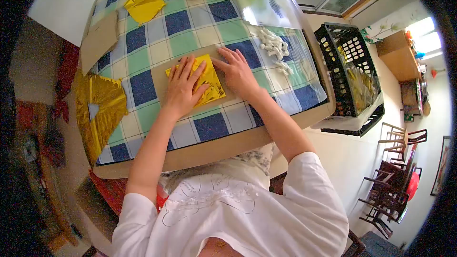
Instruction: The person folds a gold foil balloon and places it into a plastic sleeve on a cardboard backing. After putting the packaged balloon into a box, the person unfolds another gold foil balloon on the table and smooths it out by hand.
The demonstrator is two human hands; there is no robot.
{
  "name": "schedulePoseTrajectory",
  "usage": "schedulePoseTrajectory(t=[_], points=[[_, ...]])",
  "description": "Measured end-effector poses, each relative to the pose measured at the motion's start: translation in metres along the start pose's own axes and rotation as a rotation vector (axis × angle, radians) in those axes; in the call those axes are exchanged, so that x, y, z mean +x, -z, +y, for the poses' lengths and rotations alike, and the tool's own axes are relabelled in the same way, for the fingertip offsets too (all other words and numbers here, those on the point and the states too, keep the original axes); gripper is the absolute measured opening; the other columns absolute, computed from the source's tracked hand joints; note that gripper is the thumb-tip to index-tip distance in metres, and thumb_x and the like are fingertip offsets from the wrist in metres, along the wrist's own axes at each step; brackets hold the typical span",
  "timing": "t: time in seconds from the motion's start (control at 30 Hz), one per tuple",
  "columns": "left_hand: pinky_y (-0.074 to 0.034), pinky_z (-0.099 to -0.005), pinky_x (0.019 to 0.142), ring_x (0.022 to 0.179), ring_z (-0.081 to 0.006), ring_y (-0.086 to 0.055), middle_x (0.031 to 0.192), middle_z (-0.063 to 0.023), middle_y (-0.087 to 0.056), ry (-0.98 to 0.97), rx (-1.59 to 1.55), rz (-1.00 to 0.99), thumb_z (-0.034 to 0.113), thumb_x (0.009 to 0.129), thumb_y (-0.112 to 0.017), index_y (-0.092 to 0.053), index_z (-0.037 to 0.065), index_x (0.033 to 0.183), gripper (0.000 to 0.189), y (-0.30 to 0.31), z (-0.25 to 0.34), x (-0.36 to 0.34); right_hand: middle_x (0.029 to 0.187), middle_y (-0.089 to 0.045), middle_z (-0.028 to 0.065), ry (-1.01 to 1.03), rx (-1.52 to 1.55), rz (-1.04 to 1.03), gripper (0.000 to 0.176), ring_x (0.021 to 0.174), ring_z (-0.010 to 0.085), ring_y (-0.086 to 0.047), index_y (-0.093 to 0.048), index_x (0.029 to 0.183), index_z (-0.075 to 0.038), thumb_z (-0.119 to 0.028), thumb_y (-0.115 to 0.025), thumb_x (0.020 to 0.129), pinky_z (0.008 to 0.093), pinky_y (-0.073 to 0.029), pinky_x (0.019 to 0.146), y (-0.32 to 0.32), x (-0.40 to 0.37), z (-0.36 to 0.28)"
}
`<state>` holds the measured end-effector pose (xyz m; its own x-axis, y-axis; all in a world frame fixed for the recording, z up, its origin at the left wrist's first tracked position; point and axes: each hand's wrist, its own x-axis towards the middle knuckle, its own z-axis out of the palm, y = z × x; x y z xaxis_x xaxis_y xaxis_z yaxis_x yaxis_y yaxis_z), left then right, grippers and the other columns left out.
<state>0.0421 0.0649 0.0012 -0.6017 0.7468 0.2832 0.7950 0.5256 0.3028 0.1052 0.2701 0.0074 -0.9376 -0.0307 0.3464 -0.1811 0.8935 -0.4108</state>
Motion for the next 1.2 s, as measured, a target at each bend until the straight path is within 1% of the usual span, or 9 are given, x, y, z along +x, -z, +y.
schedulePoseTrajectory(t=[0.3,0.4,0.5,0.6,0.8,0.9,1.0,1.1,1.2], points=[[-0.021,-0.0517,0.114,0.141,-0.0334,-0.027,0.152,-0.0128,-0.031,-0.004,0.047,-0.016,0.046,0.092,-0.053,-0.036,0.024,0.147,0.061,0.002,0.001,0.0,0.137,-0.049,0.0159,-0.005,0.079,0.052,0.048,0.131,0.0337,-0.043,-0.063,0.122,-0.011,0.004,-0.052,0.078,0.049,-0.029,0.111,-0.001,0.0,0.001],[-0.021,-0.0516,0.114,0.141,-0.0331,-0.026,0.153,-0.0131,-0.03,-0.001,0.039,-0.018,0.047,0.093,-0.052,-0.036,0.024,0.147,0.061,0.002,0.001,0.0,0.137,-0.049,0.0157,-0.065,0.099,0.063,0.048,0.13,0.0333,-0.042,-0.063,0.122,-0.011,0.003,-0.053,0.077,0.0479,-0.031,0.11,0.001,0.002,-0.001],[-0.021,-0.0518,0.114,0.142,-0.0334,-0.026,0.153,-0.0132,-0.03,-0.005,0.05,-0.023,0.047,0.093,-0.052,-0.035,0.024,0.147,0.062,0.002,0.001,0.001,0.138,-0.048,0.0152,0.018,-0.07,0.044,0.049,0.131,0.033,-0.041,-0.063,0.122,-0.012,0.003,-0.053,0.077,0.0474,-0.031,0.11,-0.001,0.002,-0.002],[-0.02,-0.0521,0.114,0.142,-0.0343,-0.026,0.153,-0.0132,-0.03,-0.019,0.068,-0.029,0.048,0.093,-0.052,-0.035,0.024,0.147,0.062,0.004,0.002,0.0,0.141,-0.045,0.0138,0.05,-0.077,-0.039,0.045,0.133,0.0331,-0.039,-0.064,0.121,-0.014,-0.007,-0.057,0.077,0.0506,-0.028,0.112,0.0,0.007,0.005],[-0.021,-0.0528,0.113,0.141,-0.0357,-0.026,0.153,-0.0129,-0.03,-0.028,0.081,-0.029,0.048,0.093,-0.051,-0.036,0.025,0.147,0.061,0.004,0.002,0.001,0.14,-0.046,0.0129,0.128,-0.121,-0.049,0.046,0.131,0.0329,-0.041,-0.065,0.121,-0.015,-0.008,-0.058,0.076,0.0489,-0.029,0.111,0.005,0.009,0.008],[-0.022,-0.0527,0.113,0.141,-0.0353,-0.026,0.153,-0.0123,-0.03,-0.027,0.094,-0.044,0.049,0.093,-0.05,-0.037,0.025,0.147,0.06,0.006,0.003,0.001,0.137,-0.048,0.0135,0.138,-0.095,-0.052,0.046,0.128,0.0333,-0.043,-0.065,0.121,-0.014,-0.006,-0.057,0.077,0.047,-0.031,0.11,0.005,0.01,0.012],[-0.021,-0.0521,0.114,0.142,-0.0343,-0.025,0.153,-0.0119,-0.03,-0.018,0.116,-0.068,0.05,0.094,-0.048,-0.037,0.025,0.146,0.059,0.008,0.004,0.001,0.138,-0.048,0.0137,0.018,0.16,-0.036,0.048,0.124,0.0324,-0.047,-0.065,0.12,-0.014,0.003,-0.053,0.078,0.042,-0.034,0.108,0.008,0.013,0.014],[-0.02,-0.0513,0.115,0.142,-0.0331,-0.024,0.153,-0.0116,-0.03,-0.008,0.12,-0.078,0.051,0.094,-0.046,-0.038,0.025,0.146,0.059,0.006,0.003,0.001,0.135,-0.05,0.0138,0.006,0.204,-0.027,0.045,0.126,0.0329,-0.046,-0.065,0.121,-0.015,-0.001,-0.053,0.08,0.0491,-0.03,0.111,0.005,0.016,0.016],[-0.019,-0.0509,0.115,0.143,-0.0323,-0.023,0.153,-0.0111,-0.03,-0.009,0.123,-0.075,0.052,0.095,-0.045,-0.038,0.024,0.146,0.058,0.004,0.002,0.001,0.137,-0.049,0.0108,0.067,-0.005,-0.006,0.043,0.129,0.0293,-0.045,-0.064,0.122,-0.017,-0.005,-0.053,0.082,0.051,-0.028,0.111,0.0,0.019,0.01]])
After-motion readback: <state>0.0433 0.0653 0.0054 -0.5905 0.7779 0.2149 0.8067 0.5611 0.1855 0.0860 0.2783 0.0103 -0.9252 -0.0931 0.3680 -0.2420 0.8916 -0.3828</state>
